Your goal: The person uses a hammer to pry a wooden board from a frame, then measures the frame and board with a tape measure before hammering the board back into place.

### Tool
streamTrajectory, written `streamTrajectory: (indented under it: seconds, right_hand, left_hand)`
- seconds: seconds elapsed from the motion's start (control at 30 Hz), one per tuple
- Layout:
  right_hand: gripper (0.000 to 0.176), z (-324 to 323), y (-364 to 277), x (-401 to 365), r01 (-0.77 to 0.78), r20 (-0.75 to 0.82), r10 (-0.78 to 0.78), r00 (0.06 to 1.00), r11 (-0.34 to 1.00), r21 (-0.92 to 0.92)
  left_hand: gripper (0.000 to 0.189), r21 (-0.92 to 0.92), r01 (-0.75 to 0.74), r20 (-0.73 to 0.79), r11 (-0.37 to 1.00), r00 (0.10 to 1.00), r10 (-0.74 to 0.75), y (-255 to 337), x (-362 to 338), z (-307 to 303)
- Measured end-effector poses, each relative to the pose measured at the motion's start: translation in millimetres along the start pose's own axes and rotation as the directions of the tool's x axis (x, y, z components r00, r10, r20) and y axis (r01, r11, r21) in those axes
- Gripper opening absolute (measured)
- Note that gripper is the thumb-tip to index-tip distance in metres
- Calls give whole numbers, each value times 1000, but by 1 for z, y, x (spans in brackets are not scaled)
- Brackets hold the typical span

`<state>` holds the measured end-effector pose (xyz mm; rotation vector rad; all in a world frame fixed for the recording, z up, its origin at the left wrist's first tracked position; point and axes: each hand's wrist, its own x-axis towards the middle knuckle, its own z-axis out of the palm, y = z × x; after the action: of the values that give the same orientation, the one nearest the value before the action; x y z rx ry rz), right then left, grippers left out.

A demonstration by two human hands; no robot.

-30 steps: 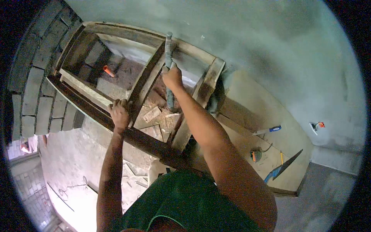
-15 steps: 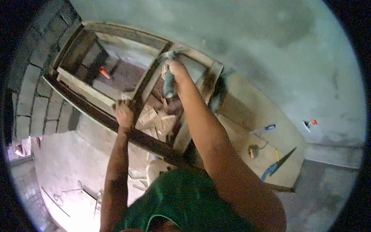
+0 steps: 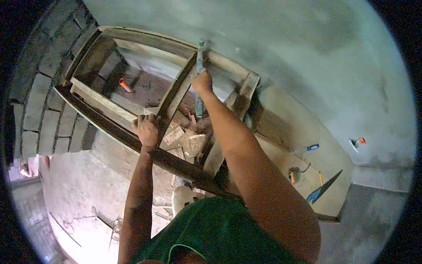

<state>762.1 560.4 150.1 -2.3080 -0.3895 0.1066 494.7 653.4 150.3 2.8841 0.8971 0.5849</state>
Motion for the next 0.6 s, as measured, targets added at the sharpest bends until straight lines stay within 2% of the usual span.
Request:
streamTrajectory:
  seconds: [0.07,0.13,0.17,0.2,0.27,0.3,0.33,0.37,0.4,0.47,0.5,0.53,0.6]
  right_hand:
    - [35,20,-8,-12,-76,13,76,997,997,-13]
    - [43,33,-22,-27,-203,-74,200,977,979,-30]
    - [21,32,-28,-29,-243,-114,246,963,969,41]
    - [21,32,-26,-20,-237,-124,241,963,971,43]
    - [15,27,-8,1,-301,199,263,944,934,193]
    - [16,23,4,3,-385,501,233,833,895,225]
    - [16,21,22,-4,-392,493,249,834,896,210]
    - [16,5,20,-35,-618,648,247,720,654,437]
    - [16,-11,8,-65,-776,777,148,612,299,555]
    - [11,-47,-36,-112,-605,511,325,796,447,659]
    - [10,-46,-28,-111,-511,441,260,859,445,735]
    - [16,-61,-6,-110,-512,463,236,854,536,671]
    - [20,-95,-1,-105,-360,398,155,904,778,515]
  left_hand:
    - [20,-27,-7,-13,1000,1000,6,0,-2,-2]
    - [23,-22,-17,-11,1000,1000,17,0,-2,-2]
    - [23,-46,-12,11,999,1000,13,-1,-3,-4]
    - [23,-51,-17,0,999,1000,17,-2,0,-5]
    - [24,-66,32,80,997,996,-27,-1,-2,-8]
    - [24,-78,35,76,996,997,-29,-2,3,-8]
    - [24,-60,18,65,998,998,-14,-2,3,-8]
    - [24,-41,3,57,999,998,-1,0,-2,-7]
    - [24,-44,2,57,999,998,1,0,-9,-1]
    - [25,78,-79,-111,994,990,87,-12,-7,15]
    - [26,-2,-88,-136,996,987,87,-14,-6,15]
    - [26,3,-93,-127,996,988,93,-19,-7,17]
    - [27,75,-140,-97,987,984,147,-21,-8,19]
